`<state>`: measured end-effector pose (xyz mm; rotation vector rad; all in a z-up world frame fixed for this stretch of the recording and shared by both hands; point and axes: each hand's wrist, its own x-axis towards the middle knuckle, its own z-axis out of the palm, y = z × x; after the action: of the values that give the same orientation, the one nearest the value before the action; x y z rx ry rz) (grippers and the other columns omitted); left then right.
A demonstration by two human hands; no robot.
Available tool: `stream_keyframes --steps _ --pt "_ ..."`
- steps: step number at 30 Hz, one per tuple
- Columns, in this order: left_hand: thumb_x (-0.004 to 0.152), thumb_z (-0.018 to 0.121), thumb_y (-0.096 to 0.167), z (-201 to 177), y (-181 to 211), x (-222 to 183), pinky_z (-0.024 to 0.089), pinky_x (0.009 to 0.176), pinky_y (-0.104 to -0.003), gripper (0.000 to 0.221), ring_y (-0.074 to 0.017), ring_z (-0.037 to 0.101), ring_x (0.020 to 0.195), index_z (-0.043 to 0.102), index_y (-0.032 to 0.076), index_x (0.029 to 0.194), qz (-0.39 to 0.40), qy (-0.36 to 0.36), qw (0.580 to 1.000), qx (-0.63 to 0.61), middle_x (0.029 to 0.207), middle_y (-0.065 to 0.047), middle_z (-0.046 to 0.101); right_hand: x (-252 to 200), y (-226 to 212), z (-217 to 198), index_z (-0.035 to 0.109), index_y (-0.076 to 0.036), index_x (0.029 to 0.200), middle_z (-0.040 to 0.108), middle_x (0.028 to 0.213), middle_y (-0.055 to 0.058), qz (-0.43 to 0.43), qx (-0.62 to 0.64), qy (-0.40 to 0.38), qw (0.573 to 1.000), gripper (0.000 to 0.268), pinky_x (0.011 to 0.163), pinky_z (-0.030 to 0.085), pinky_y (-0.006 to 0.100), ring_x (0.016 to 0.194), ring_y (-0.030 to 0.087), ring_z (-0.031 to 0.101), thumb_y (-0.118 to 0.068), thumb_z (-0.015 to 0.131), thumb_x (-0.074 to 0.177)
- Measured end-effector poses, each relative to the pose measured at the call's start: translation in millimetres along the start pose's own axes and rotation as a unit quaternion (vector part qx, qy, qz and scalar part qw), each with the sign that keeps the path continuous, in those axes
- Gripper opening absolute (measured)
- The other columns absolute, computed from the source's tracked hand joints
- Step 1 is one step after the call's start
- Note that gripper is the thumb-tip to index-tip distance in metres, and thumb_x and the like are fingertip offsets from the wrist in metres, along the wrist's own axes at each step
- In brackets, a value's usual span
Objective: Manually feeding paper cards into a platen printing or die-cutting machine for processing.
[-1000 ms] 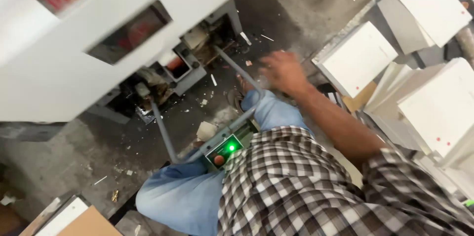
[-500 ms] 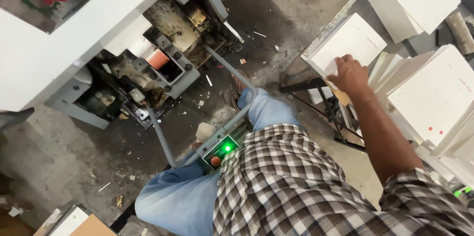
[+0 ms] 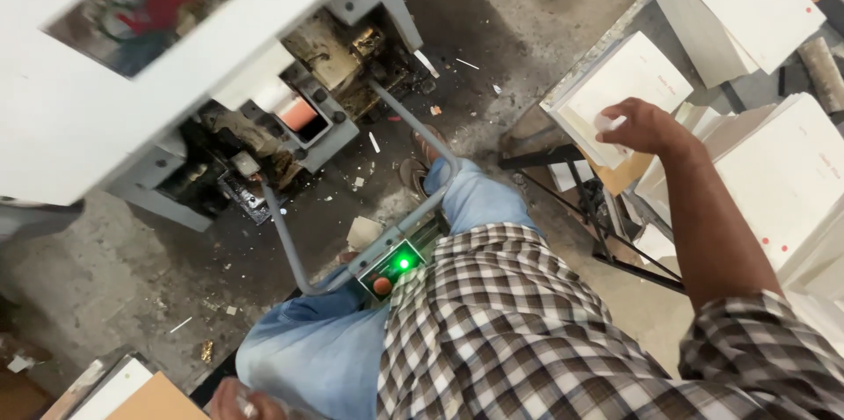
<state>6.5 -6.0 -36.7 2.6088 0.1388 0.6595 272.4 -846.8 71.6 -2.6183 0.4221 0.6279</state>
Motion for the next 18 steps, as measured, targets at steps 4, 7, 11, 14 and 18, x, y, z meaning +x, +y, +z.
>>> stream_keyframes --steps 4,7,11,14,18 --pt "0.087 0.06 -0.002 0 126 123 0.05 0.109 -0.05 0.039 -0.0447 0.062 0.124 0.064 -0.001 0.126 0.002 -0.025 0.999 -0.026 0.132 -0.024 0.064 -12 -2 43 0.071 -0.009 0.127 0.064 0.127 0.024 -0.026 -0.083 0.116 0.989 0.048 0.098 0.052 0.051 0.109 0.043 0.066 -0.019 0.073 0.08" --pt "0.085 0.065 0.001 -3 194 210 0.047 0.109 -0.049 0.038 -0.038 0.06 0.125 0.067 0.006 0.123 0.052 -0.057 0.997 -0.021 0.134 -0.015 0.065 -12 7 78 0.069 -0.003 0.123 0.063 0.125 0.029 -0.106 -0.093 0.251 0.957 0.043 0.1 0.05 0.057 0.113 0.051 0.06 -0.006 0.063 0.081" --pt "0.09 0.071 0.005 17 250 299 0.045 0.104 -0.048 0.029 -0.0329 0.061 0.12 0.069 0.007 0.119 0.189 -0.049 0.98 -0.042 0.126 -0.009 0.067 -19 24 76 0.071 -0.002 0.121 0.063 0.129 0.028 -0.11 -0.082 0.297 0.945 0.03 0.098 0.049 0.057 0.115 0.049 0.058 -0.001 0.058 0.093" --pt "0.095 0.077 0.011 86 248 319 0.043 0.106 -0.045 0.021 -0.028 0.061 0.121 0.07 0.01 0.114 0.181 -0.034 0.979 -0.091 0.12 -0.004 0.068 -2 76 63 0.068 -0.002 0.117 0.069 0.116 0.024 -0.164 -0.102 0.326 0.925 0.017 0.1 0.055 0.049 0.112 0.042 0.065 -0.004 0.055 0.105" --pt "0.087 0.079 0.018 159 250 314 0.04 0.103 -0.047 0.029 -0.0303 0.057 0.122 0.071 0.011 0.115 0.097 -0.025 0.991 -0.092 0.124 -0.005 0.069 -2 77 23 0.069 0.002 0.108 0.071 0.099 0.026 -0.095 -0.132 0.287 0.944 0.018 0.091 0.055 0.048 0.092 0.042 0.064 0.0 0.053 0.101"
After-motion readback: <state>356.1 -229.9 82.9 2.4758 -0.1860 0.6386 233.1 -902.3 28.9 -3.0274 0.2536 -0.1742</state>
